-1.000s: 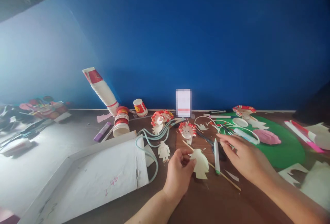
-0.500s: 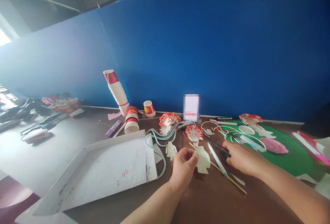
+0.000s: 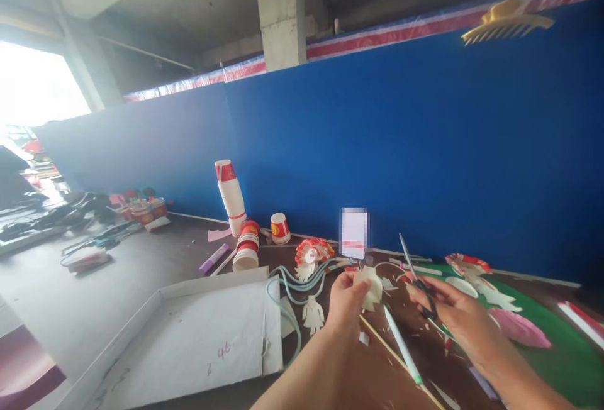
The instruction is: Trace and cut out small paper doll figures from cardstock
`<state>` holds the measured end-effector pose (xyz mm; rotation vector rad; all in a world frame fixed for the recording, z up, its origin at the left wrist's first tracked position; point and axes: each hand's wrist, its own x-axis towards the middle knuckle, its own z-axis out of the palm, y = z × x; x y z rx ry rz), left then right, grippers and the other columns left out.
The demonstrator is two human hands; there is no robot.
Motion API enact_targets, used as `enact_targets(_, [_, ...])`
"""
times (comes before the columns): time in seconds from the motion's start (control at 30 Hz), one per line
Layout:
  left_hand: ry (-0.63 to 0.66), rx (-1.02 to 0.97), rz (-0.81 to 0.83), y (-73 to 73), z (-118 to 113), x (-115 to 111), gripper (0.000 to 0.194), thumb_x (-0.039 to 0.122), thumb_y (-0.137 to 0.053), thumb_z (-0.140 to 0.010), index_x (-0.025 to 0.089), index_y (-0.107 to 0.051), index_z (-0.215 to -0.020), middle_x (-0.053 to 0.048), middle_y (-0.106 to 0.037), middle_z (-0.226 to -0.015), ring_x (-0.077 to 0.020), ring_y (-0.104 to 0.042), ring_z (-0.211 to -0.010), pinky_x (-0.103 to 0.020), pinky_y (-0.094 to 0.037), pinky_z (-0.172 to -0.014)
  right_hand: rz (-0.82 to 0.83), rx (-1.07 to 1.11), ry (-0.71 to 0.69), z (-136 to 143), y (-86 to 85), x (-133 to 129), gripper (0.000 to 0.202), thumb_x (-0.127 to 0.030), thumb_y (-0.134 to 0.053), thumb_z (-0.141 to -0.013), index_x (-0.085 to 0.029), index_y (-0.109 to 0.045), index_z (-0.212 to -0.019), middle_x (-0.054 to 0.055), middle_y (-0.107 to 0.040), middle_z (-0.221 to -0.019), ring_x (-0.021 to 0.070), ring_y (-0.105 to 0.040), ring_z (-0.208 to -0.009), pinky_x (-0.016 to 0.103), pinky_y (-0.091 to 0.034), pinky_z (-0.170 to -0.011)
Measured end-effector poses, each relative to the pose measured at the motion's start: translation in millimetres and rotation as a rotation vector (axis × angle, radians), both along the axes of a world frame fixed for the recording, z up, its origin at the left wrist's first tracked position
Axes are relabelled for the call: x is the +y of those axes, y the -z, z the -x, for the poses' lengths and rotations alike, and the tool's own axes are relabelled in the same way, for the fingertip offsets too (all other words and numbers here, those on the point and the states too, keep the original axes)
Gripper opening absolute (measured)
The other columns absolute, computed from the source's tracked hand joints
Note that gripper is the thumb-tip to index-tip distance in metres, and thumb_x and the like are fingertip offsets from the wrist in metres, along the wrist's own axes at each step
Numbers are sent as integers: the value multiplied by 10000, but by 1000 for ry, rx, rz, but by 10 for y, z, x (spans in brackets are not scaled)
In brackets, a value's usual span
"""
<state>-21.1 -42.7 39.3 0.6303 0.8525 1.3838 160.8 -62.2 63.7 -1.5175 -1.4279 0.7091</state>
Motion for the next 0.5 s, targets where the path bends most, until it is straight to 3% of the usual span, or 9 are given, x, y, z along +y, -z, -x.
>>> enact_targets(0.1, [-27, -49, 7, 34, -55, 83, 384, 294, -805, -558, 147, -587, -837, -28, -660, -714, -120, -592, -587, -226, -444, -562, 86, 288, -66, 185, 50, 58, 474, -527, -711, -731, -261, -729, -1124, 33, -793, -864, 259, -740, -822, 336, -577, -706])
enact_targets(0.17, [-49, -89, 35, 45, -51, 115, 397, 284, -803, -561, 144, -614, -880, -34, -673, -760, -124, -605, -597, -225, -447, -551, 112, 348, -92, 246, 147, 89, 442, -505, -708, -745, -279, -724, -1124, 26, -795, -871, 266, -740, -806, 356, -578, -677])
enact_targets(0.27, [-69, -133, 39, 83, -9, 155, 394, 276, -826, -547, 135, -636, -862, -40, -673, -776, -116, -605, -597, -216, -452, -547, 129, 291, -52, 262, 283, 97, 444, -532, -710, -726, -271, -730, -1085, 14, -780, -759, 253, -711, -672, 320, -527, -531])
enact_targets(0.5, [10, -117, -8, 309, 60, 243, 427, 350, -844, -599, 139, -616, -893, -44, -674, -778, -128, -613, -591, -235, -469, -556, 203, 211, -69, 299, 347, 42, 488, -609, -690, -680, -259, -750, -1015, 8, -754, -715, 243, -694, -693, 275, -495, -506])
